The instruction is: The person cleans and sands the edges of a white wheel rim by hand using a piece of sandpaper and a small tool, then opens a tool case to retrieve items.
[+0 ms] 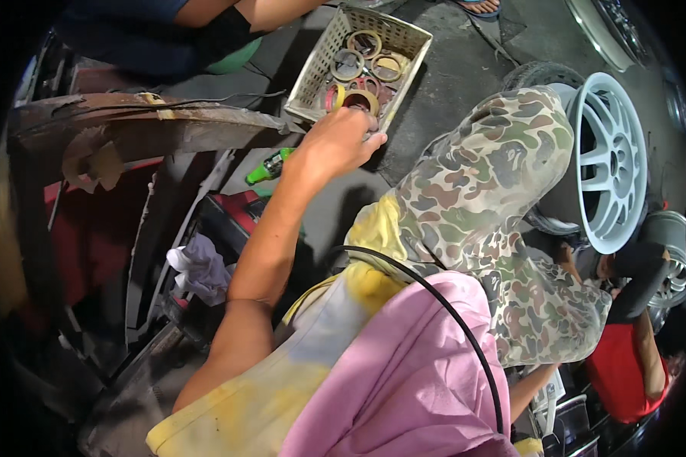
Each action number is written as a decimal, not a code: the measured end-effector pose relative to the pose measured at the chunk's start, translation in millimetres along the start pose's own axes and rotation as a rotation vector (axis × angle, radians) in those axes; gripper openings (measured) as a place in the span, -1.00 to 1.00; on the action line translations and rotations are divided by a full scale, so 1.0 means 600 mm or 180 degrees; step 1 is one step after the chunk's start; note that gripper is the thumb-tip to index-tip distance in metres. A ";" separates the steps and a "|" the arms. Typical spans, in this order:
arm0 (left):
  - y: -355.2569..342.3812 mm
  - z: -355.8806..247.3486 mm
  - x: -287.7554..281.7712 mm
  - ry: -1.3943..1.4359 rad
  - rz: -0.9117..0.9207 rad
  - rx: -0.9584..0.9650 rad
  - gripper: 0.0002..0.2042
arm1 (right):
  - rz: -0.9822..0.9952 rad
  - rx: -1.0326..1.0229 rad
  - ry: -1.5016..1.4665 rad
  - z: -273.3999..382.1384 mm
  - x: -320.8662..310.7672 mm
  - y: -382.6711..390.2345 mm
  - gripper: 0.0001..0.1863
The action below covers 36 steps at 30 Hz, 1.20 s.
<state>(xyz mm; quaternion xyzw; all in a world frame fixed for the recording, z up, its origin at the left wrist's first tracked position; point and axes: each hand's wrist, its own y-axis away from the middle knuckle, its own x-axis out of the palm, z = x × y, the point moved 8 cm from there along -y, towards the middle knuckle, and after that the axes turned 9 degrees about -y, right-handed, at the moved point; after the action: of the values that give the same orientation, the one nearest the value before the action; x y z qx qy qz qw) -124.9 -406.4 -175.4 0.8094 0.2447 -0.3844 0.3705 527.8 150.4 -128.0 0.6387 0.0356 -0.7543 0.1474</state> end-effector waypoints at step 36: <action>0.388 0.096 -0.106 -0.1991 0.1668 -0.1921 -0.22 | 0.0926 -0.2886 -0.2692 0.688 -0.011 0.005 -0.73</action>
<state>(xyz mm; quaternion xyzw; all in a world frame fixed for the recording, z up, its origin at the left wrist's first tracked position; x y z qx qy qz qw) -28.9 -600.1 -53.2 0.5466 0.0109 -0.4148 0.7274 136.1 49.1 -46.5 0.1582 0.2029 -0.8236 0.5054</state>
